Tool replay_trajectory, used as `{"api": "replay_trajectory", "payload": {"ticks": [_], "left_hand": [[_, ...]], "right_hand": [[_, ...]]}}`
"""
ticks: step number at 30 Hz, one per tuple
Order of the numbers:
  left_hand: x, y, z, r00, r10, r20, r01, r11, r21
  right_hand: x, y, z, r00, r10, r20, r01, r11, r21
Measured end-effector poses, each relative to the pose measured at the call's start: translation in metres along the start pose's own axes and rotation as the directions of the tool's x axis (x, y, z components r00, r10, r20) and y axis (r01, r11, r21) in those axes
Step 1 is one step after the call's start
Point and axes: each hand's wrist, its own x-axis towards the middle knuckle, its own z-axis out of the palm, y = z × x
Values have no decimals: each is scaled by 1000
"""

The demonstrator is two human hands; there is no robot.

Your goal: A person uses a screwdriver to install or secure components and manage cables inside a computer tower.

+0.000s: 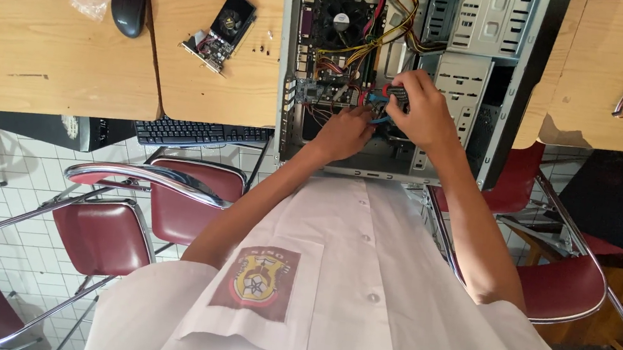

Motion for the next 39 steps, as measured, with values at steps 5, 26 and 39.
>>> {"api": "replay_trajectory", "payload": {"ticks": [5,26,39], "left_hand": [[-3,0,-2,1000,-2,17,3,1000,-27],[4,-5,-5,997,-10,80,16,997,-74],[5,-18,10,997,-6,75,15,993,-115]], "right_hand": [[-1,9,7,999,-27,18,28,999,-29],[11,11,-7,983,-113,143,117,993,-18],[11,9,2,978,74,193,-3,940,-342]]}}
